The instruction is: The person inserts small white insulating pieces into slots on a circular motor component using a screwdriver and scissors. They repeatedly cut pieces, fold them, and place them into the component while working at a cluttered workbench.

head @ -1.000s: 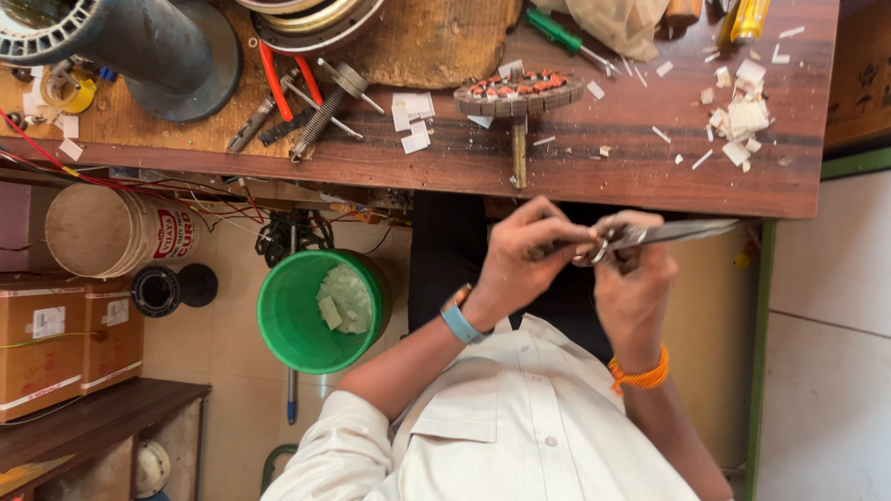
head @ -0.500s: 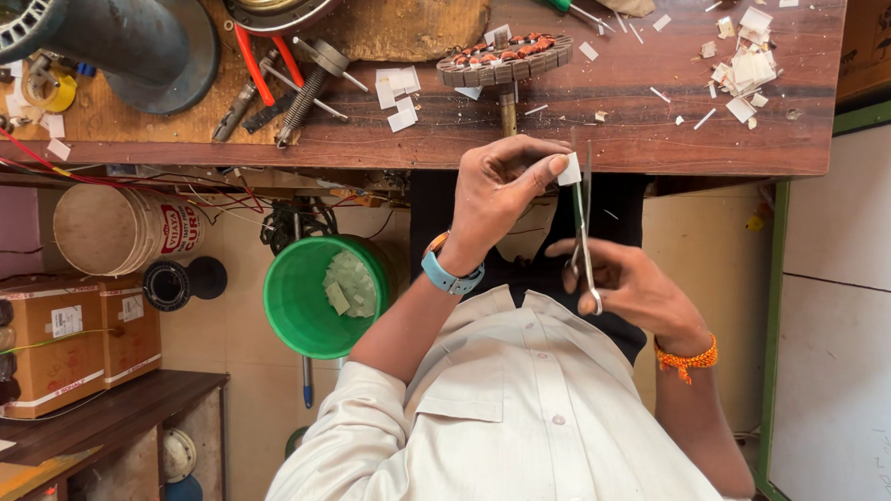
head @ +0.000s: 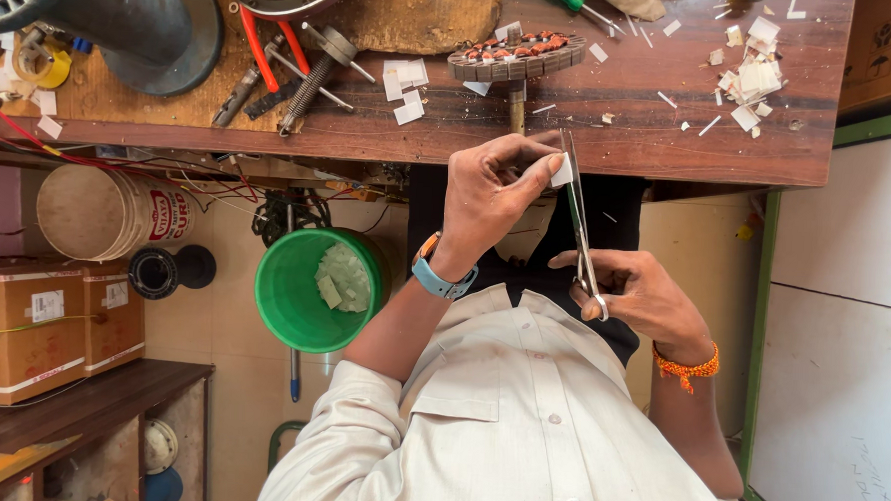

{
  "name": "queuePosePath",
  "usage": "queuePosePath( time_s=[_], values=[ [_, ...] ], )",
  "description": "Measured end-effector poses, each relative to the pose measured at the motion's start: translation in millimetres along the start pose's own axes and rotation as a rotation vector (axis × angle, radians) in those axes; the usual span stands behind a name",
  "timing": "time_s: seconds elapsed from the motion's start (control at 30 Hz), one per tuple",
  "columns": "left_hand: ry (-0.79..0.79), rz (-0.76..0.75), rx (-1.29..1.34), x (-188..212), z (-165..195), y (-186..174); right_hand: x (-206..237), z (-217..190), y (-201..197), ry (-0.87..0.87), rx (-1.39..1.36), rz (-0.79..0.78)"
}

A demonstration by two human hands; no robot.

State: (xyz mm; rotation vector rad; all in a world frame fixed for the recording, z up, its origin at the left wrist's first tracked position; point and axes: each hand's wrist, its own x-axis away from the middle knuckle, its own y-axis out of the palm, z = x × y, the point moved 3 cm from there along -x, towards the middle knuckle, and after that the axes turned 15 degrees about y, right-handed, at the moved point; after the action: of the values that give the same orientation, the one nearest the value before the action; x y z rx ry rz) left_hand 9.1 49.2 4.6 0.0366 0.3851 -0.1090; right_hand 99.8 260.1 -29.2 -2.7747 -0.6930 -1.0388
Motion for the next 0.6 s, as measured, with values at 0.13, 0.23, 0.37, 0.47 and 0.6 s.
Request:
queuePosePath(
  time_s=[0.13,0.23,0.37,0.47,0.6],
  values=[
    [-0.042,0.002,0.070,-3.0,-1.4,-0.2,1.1,-1.0,-0.7,0.027,0.013,0.037],
    [-0.044,-0.042,-0.062,-5.0,-2.0,-1.8,1.2,-0.6,-1.6,0.007,0.007,0.034],
    [-0.077,-0.065,-0.009,-6.7,-6.6,-4.6,-1.6,6.0,-5.0,-0.011,0.031,0.039],
    [-0.118,-0.072,0.066,-5.7,-11.6,-7.1,-1.5,17.0,-6.4,0.016,-0.025,0.033],
    [-0.140,-0.023,0.172,-4.3,-13.8,-5.6,-2.5,25.6,-1.8,-0.025,-0.081,0.056]
  ],
)
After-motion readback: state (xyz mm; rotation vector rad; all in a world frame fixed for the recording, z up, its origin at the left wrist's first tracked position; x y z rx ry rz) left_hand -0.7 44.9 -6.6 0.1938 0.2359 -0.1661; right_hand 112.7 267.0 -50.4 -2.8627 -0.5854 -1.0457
